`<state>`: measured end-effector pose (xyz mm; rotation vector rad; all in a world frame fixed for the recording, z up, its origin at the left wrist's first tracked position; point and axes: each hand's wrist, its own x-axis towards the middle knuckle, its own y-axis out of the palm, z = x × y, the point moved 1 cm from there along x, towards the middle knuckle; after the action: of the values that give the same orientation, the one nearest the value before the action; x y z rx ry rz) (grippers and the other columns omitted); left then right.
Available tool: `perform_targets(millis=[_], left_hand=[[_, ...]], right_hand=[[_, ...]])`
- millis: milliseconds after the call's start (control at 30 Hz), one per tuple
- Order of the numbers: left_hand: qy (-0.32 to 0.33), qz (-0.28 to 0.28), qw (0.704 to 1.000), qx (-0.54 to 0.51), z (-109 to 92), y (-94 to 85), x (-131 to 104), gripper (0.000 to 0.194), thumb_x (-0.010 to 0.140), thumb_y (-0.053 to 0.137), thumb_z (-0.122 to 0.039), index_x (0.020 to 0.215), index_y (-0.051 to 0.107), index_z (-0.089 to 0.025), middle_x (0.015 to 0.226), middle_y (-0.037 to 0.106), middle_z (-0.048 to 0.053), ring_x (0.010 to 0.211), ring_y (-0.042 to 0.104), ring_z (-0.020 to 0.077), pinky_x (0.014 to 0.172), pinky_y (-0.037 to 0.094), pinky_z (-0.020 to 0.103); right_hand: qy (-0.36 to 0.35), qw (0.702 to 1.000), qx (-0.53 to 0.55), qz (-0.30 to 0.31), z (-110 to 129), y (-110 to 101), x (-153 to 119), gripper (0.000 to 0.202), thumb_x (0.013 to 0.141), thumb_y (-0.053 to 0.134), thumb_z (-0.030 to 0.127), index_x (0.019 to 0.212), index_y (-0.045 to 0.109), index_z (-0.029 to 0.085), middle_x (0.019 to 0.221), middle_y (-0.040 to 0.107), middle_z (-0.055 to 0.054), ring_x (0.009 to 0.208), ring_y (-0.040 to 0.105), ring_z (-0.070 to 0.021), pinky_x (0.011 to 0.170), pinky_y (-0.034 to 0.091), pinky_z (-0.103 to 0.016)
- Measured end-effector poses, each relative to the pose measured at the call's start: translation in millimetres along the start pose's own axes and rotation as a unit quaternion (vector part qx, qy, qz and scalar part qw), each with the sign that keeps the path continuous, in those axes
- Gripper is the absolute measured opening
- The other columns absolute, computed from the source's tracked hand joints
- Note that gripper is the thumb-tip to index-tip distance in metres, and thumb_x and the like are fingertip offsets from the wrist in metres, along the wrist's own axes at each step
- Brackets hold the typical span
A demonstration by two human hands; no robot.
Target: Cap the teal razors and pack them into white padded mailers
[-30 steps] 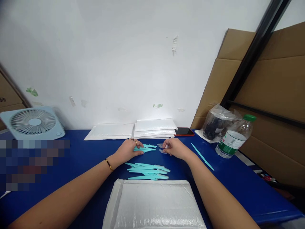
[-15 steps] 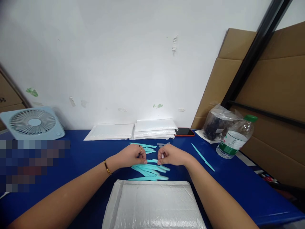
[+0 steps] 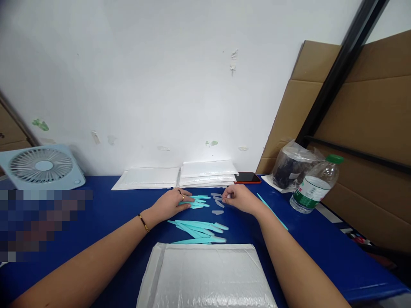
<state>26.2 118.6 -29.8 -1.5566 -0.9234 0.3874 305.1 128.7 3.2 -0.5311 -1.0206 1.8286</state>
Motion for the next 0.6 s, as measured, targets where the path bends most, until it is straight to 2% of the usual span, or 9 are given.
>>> perform_targets(millis=[133,200,267,333,467,600], left_hand=[[-0.016,-0.020,1.000,0.003,1.0,-0.6,-1.0,0.031,0.085,0.048,-0.042,0.107,0.064,-0.028,0.108,0.063,0.001,0.101,0.053,0.0193,0.087,0.041,0.029],[-0.021,-0.025,0.999,-0.008,-3.0,-3.7,-1.4,0.033,0.084,0.050,-0.041,0.112,0.061,-0.027,0.110,0.062,0.001,0.102,0.052,0.0194,0.088,0.040,0.029],[-0.029,-0.041,0.999,-0.018,-10.3,-8.7,-1.2,0.036,0.082,0.052,-0.042,0.113,0.059,-0.025,0.110,0.061,0.002,0.104,0.050,0.0198,0.089,0.038,0.029],[-0.029,-0.049,0.998,-0.028,-20.1,-14.0,-0.3,0.033,0.082,0.052,-0.044,0.105,0.063,-0.024,0.104,0.063,0.002,0.101,0.051,0.0193,0.088,0.037,0.029],[-0.005,0.004,0.999,-0.045,-36.3,-16.8,2.1,0.024,0.080,0.053,-0.045,0.082,0.067,-0.025,0.084,0.067,-0.001,0.084,0.056,0.0164,0.078,0.035,0.029],[0.006,0.032,0.999,-0.034,-33.1,-12.5,4.3,0.015,0.080,0.056,-0.033,0.076,0.068,-0.024,0.076,0.067,-0.002,0.077,0.057,0.0146,0.074,0.033,0.027]], right_hand=[[-0.023,0.986,0.002,0.165,14.7,2.3,-9.9,0.027,0.065,0.065,0.039,0.079,0.068,0.016,0.066,0.061,-0.001,0.059,0.051,-0.0123,0.051,0.037,-0.021],[-0.024,0.977,-0.014,0.211,18.8,6.0,-13.1,0.029,0.060,0.069,0.038,0.080,0.067,0.016,0.064,0.058,0.001,0.057,0.051,-0.0115,0.050,0.036,-0.020],[-0.024,0.977,-0.030,0.211,20.6,10.7,-13.9,0.024,0.061,0.068,0.032,0.079,0.066,0.016,0.065,0.057,0.001,0.056,0.050,-0.0107,0.049,0.036,-0.020],[-0.035,0.980,-0.041,0.193,21.8,15.8,-13.0,0.015,0.065,0.064,0.025,0.076,0.065,0.016,0.066,0.057,0.001,0.057,0.049,-0.0101,0.050,0.037,-0.020],[-0.063,0.987,-0.046,0.143,27.6,22.9,-9.5,0.011,0.070,0.058,0.023,0.077,0.062,0.016,0.067,0.056,0.000,0.057,0.048,-0.0102,0.051,0.036,-0.020],[-0.078,0.991,-0.055,0.094,28.7,21.4,-4.6,0.012,0.076,0.056,0.028,0.077,0.061,0.017,0.067,0.057,0.000,0.057,0.048,-0.0108,0.051,0.034,-0.021]])
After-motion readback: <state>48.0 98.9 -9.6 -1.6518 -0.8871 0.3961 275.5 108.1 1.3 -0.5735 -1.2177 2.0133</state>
